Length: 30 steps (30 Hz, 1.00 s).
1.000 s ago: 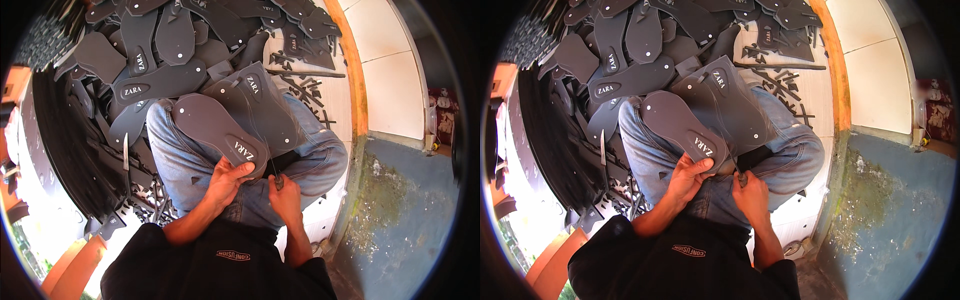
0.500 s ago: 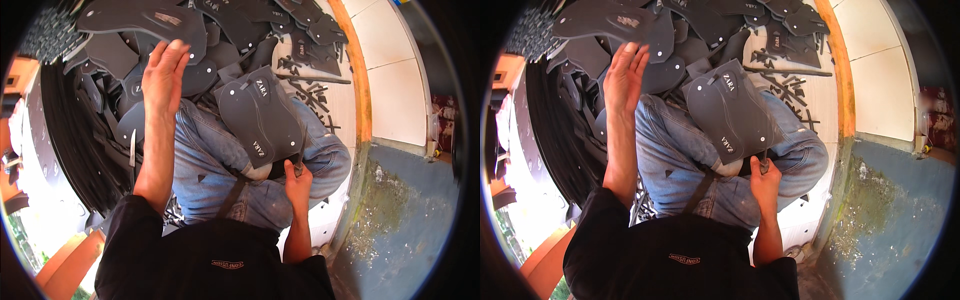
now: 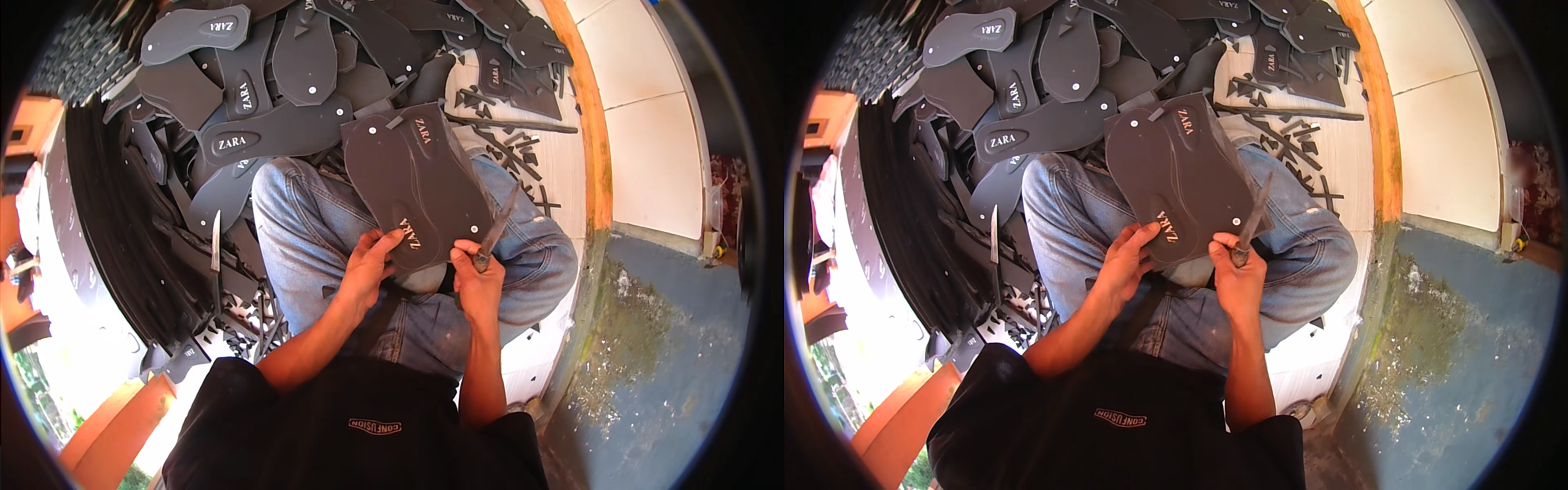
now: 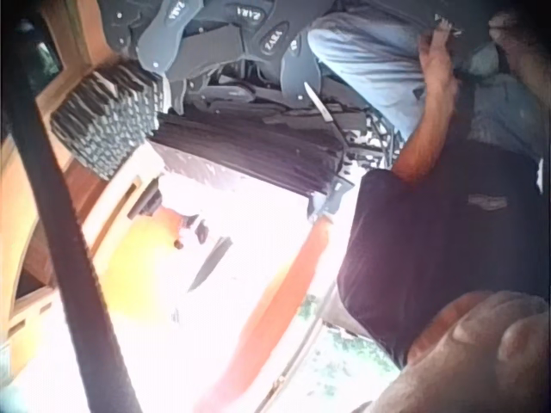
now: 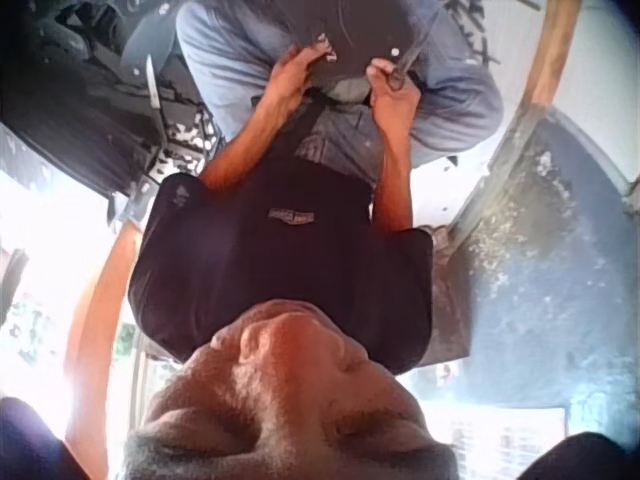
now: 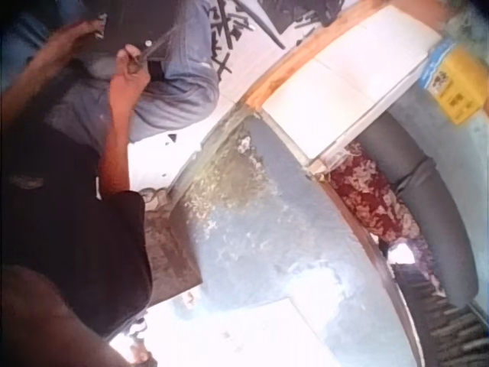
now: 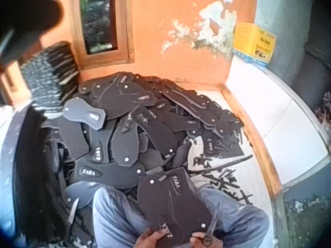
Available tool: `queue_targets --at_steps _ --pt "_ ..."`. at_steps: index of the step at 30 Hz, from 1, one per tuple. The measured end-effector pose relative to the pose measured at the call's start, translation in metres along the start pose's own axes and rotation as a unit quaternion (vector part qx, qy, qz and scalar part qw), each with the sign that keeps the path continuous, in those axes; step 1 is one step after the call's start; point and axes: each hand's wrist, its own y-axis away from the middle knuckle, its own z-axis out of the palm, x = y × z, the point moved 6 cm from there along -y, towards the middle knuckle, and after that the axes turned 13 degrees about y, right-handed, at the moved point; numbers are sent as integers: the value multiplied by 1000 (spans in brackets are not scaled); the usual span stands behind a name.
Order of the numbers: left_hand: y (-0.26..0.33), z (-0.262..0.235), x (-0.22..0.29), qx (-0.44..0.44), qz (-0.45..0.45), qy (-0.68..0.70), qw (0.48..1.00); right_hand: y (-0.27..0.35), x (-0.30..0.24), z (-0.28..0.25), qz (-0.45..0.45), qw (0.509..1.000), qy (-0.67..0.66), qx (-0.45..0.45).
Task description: The person trims and cuts shoe insoles from large sheets using a knife.
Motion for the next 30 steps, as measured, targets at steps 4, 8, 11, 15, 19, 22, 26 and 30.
queue_targets --at_steps 4,8,11,15,19,22,26,30 --pt "7 3 4 -10 3 11 1000 27 -6 16 -15 996 8 -88" --pt "33 7 4 -8 21 64 998 60 0 -13 -22 986 119 -111" --pt "56 16 -2 0 7 90 996 75 2 -31 -52 960 252 -107" --pt "58 17 -13 6 -5 90 996 90 16 -41 5 950 288 -116" --pt "56 17 -10 -7 0 84 996 90 21 -44 18 940 317 -122" --pt "58 16 -10 0 -2 92 996 92 22 -46 3 940 322 -115" --pt "57 14 -10 2 0 89 996 93 22 -46 -4 936 331 -115" --pt "57 11 -9 4 8 83 997 92 25 -44 -14 936 336 -99"
